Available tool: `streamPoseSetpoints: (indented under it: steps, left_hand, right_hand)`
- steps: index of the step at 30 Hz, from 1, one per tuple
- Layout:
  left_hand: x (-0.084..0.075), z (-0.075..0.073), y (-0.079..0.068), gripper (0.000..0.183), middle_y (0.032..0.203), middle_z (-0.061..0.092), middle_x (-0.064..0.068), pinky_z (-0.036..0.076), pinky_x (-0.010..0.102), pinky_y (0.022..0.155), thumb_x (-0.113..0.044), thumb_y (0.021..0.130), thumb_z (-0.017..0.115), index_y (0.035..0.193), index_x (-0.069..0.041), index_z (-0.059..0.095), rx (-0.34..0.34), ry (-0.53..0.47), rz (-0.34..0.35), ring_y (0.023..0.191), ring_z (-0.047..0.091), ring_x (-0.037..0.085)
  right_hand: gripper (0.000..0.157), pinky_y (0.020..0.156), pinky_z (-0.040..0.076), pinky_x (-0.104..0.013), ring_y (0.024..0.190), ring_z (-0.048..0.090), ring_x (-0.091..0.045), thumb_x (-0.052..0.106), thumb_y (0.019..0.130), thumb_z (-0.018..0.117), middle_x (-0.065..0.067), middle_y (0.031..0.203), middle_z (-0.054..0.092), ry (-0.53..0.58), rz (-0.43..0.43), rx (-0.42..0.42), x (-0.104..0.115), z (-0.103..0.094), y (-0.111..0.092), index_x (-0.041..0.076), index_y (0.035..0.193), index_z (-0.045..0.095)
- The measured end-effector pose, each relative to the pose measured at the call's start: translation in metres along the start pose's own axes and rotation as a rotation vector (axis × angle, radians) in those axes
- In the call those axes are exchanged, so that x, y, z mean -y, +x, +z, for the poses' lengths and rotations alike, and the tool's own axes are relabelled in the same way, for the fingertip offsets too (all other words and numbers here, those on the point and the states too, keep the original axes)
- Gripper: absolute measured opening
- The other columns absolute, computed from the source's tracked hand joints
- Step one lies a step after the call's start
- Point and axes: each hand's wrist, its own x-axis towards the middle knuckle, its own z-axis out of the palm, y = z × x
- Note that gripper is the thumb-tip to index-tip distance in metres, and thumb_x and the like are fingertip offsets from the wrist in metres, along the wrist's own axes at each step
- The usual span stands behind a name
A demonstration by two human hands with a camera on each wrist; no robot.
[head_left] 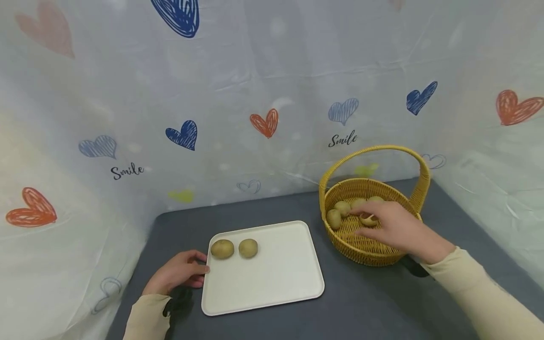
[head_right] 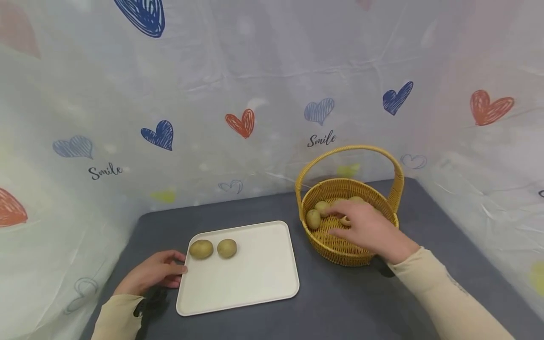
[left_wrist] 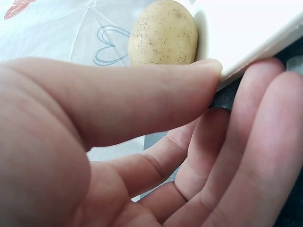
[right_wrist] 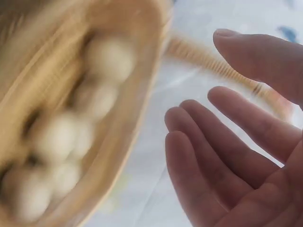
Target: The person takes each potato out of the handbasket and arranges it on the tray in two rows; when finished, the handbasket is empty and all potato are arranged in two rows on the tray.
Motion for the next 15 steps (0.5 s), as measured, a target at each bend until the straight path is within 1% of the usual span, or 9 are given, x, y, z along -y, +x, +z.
streamPoseSetpoints:
  steps: [1, 3, 6, 8, 10, 15]
  left_hand:
    - [0.000, 0.001, 0.001, 0.047, 0.094, 0.072, 0.014, 0.068, 0.037, 0.070, -0.014, 0.098, 0.079, 0.136, 0.006, 0.059, 0.001, -0.003, -0.002, 0.075, 0.076, 0.019]
    - [0.001, 0.002, 0.003, 0.049, 0.094, 0.072, 0.014, 0.068, 0.037, 0.071, -0.015, 0.099, 0.078, 0.137, 0.006, 0.058, 0.009, 0.004, 0.002, 0.075, 0.076, 0.019]
    - [0.000, 0.002, 0.004, 0.050, 0.093, 0.071, 0.014, 0.068, 0.037, 0.071, -0.015, 0.099, 0.078, 0.138, 0.007, 0.058, 0.012, 0.010, 0.004, 0.075, 0.076, 0.019]
    - [0.000, 0.002, 0.005, 0.050, 0.092, 0.071, 0.015, 0.068, 0.038, 0.070, -0.015, 0.099, 0.078, 0.138, 0.008, 0.057, 0.011, 0.016, 0.001, 0.075, 0.076, 0.019]
    - [-0.001, 0.001, 0.003, 0.051, 0.092, 0.072, 0.015, 0.068, 0.038, 0.070, -0.014, 0.098, 0.078, 0.138, 0.008, 0.056, 0.009, 0.018, -0.005, 0.074, 0.076, 0.019]
    - [-0.004, 0.002, -0.001, 0.050, 0.094, 0.070, 0.015, 0.068, 0.039, 0.072, -0.013, 0.098, 0.079, 0.138, 0.008, 0.057, -0.001, 0.004, -0.022, 0.077, 0.076, 0.020]
  right_hand:
    - [0.039, 0.084, 0.064, -0.043, 0.100, 0.073, -0.019, 0.024, 0.091, 0.090, 0.002, 0.115, 0.078, -0.002, 0.038, 0.011, -0.010, -0.005, -0.005, 0.018, 0.127, 0.077]
    - [0.043, 0.083, 0.065, -0.047, 0.102, 0.076, -0.025, 0.021, 0.091, 0.089, -0.007, 0.122, 0.078, 0.001, 0.112, 0.049, -0.030, -0.012, -0.014, 0.012, 0.131, 0.075]
    - [0.050, 0.081, 0.065, -0.050, 0.104, 0.076, -0.034, 0.016, 0.091, 0.088, -0.019, 0.129, 0.075, -0.011, 0.186, 0.098, -0.057, -0.016, -0.024, 0.003, 0.136, 0.071]
    - [0.053, 0.081, 0.065, -0.052, 0.107, 0.075, -0.039, 0.015, 0.091, 0.088, -0.022, 0.131, 0.073, -0.021, 0.206, 0.114, -0.070, -0.015, -0.028, 0.000, 0.138, 0.069]
    - [0.053, 0.084, 0.064, -0.054, 0.111, 0.074, -0.041, 0.014, 0.091, 0.088, -0.022, 0.130, 0.073, -0.029, 0.213, 0.114, -0.079, -0.013, -0.029, -0.001, 0.138, 0.068]
    - [0.054, 0.091, 0.061, -0.059, 0.116, 0.071, -0.044, 0.011, 0.089, 0.088, -0.022, 0.129, 0.074, -0.045, 0.195, 0.098, -0.090, -0.008, -0.027, -0.003, 0.137, 0.069]
